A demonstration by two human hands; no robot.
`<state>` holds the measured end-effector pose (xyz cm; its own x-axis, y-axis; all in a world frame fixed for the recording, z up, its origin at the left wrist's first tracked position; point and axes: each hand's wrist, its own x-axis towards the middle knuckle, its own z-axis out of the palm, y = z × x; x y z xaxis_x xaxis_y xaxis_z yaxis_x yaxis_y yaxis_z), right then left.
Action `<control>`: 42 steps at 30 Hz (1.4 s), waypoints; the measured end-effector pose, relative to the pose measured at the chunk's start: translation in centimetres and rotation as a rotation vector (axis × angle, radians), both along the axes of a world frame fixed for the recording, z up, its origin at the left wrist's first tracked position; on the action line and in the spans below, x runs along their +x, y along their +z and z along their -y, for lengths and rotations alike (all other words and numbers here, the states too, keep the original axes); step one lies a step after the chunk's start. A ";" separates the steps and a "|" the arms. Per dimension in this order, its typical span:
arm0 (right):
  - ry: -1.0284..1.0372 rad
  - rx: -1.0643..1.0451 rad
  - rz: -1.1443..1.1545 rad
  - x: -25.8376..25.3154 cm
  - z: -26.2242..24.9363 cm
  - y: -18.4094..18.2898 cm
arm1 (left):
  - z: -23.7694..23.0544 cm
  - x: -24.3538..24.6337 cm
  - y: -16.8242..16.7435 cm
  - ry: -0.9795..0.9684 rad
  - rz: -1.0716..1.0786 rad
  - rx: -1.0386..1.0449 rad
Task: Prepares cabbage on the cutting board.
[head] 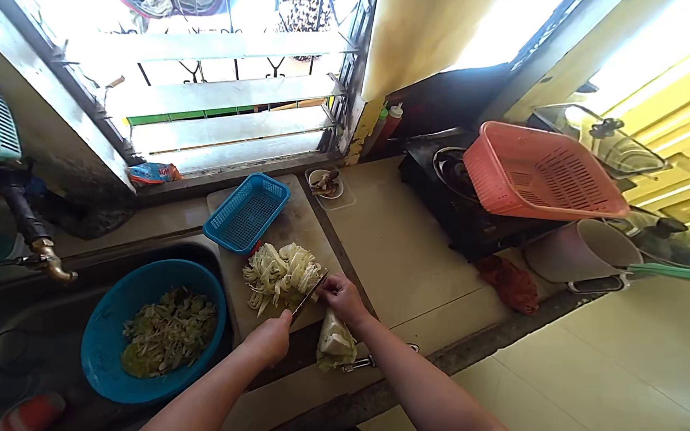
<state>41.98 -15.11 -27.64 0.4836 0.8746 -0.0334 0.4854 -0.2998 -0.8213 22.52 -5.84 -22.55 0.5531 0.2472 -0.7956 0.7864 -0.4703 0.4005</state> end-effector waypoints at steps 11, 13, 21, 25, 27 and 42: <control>-0.159 -0.252 -0.051 0.0 1.2 1.3 | 4.7 2.3 0.4 0.051 -0.046 0.279; -0.173 -0.292 0.012 -0.1 1.5 2.0 | 4.7 1.5 1.5 0.060 -0.034 0.276; 0.003 -0.171 0.131 -1.0 1.8 2.1 | 4.3 -0.2 1.8 0.079 -0.066 0.241; -0.036 -0.192 0.183 -0.9 1.7 2.5 | 4.8 -0.4 2.1 0.074 -0.043 0.197; -0.030 -0.152 0.187 -0.6 1.6 2.3 | 4.7 -0.5 2.2 0.095 -0.047 0.212; 0.132 -0.062 0.327 -0.4 0.0 1.6 | 4.7 -0.5 1.9 0.030 -0.132 0.322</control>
<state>41.59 -15.14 -26.07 0.3609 0.9313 0.0494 0.7573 -0.2618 -0.5983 22.03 -10.56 -20.64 0.4389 0.5117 -0.7385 0.8370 -0.5317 0.1290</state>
